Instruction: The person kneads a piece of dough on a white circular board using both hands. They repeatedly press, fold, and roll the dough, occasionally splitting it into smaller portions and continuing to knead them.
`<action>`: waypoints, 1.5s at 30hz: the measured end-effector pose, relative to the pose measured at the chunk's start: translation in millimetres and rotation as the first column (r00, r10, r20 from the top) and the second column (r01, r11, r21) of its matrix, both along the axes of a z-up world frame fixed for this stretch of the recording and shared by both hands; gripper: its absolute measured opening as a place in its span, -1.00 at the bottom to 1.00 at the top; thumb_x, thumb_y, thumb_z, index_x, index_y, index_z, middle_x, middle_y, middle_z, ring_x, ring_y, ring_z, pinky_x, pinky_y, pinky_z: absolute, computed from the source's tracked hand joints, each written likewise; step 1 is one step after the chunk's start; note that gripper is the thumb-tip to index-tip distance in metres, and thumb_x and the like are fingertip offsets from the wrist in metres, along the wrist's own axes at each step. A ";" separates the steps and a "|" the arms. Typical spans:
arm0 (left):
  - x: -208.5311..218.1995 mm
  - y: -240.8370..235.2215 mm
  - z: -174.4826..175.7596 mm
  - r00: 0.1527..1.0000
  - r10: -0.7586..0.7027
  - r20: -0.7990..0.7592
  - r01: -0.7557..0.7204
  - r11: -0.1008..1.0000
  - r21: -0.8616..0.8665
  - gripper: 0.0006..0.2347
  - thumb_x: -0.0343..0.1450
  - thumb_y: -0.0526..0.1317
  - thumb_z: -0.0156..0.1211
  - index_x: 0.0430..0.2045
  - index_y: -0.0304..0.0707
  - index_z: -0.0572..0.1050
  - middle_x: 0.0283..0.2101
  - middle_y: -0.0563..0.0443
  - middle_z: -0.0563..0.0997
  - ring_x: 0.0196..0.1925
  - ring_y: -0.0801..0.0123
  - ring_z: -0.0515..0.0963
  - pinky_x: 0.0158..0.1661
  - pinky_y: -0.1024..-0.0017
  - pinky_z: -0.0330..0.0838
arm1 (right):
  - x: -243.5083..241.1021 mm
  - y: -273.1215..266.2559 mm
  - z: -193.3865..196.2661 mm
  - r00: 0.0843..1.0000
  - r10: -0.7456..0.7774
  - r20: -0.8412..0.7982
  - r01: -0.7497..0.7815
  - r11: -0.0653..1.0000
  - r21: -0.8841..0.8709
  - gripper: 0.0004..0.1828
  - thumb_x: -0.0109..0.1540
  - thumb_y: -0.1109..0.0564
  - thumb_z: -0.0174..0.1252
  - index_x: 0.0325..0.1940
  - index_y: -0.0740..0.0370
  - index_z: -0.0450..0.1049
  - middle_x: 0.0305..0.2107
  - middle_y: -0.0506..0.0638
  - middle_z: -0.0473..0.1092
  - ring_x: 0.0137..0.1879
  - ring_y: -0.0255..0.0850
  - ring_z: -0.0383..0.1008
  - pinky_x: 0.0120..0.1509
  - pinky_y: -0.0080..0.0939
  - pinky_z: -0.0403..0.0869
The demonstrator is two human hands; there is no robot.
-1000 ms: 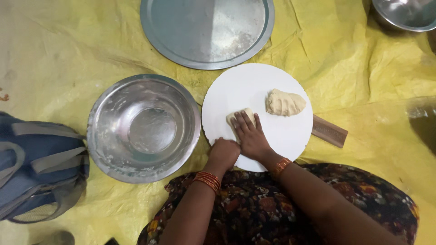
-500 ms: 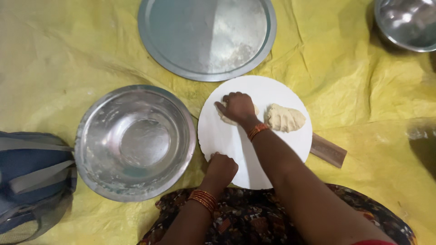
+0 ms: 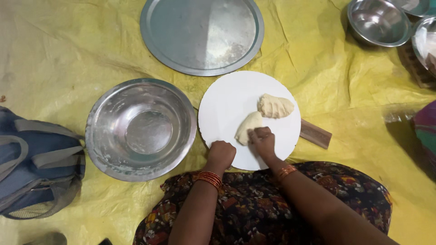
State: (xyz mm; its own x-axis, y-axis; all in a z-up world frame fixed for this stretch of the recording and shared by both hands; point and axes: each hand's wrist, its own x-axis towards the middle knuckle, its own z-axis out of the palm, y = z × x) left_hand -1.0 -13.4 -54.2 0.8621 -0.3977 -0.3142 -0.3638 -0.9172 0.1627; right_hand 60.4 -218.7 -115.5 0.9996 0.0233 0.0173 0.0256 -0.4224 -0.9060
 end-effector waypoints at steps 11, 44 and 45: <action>-0.9 -4.9 0.8 0.997 -0.070 -0.030 0.072 0.995 0.068 -0.95 0.34 -0.35 0.30 -0.54 -0.24 0.67 -0.36 -0.10 0.71 -0.28 0.13 0.71 -0.21 0.05 0.59 | 15.0 90.4 78.9 0.773 0.499 0.392 0.127 0.484 -0.866 0.11 0.02 -0.50 0.19 0.42 0.29 0.24 0.32 0.34 0.20 0.45 0.24 0.25 0.40 0.44 0.24; 4.6 -0.1 28.3 0.992 -0.003 -0.125 0.014 0.996 0.083 -0.89 0.25 -0.20 0.51 -0.56 -0.20 0.70 -0.45 0.04 0.69 -0.30 0.29 0.72 -0.26 0.27 0.53 | -27.9 41.7 77.1 0.853 -0.499 -0.152 0.516 0.849 0.110 -0.55 0.19 -0.15 0.22 0.03 0.12 0.40 0.18 0.24 0.28 0.33 0.11 0.30 0.34 0.22 0.41; 7.0 -0.1 28.4 0.986 -0.013 -0.163 0.028 0.995 0.092 -0.89 0.24 -0.20 0.52 -0.55 -0.20 0.71 -0.45 0.05 0.70 -0.29 0.28 0.71 -0.24 0.25 0.50 | -33.4 53.9 77.4 0.953 -0.300 0.041 0.303 0.940 -0.160 -0.49 0.19 -0.14 0.27 0.05 0.25 0.45 0.23 0.29 0.23 0.37 0.21 0.22 0.37 0.31 0.30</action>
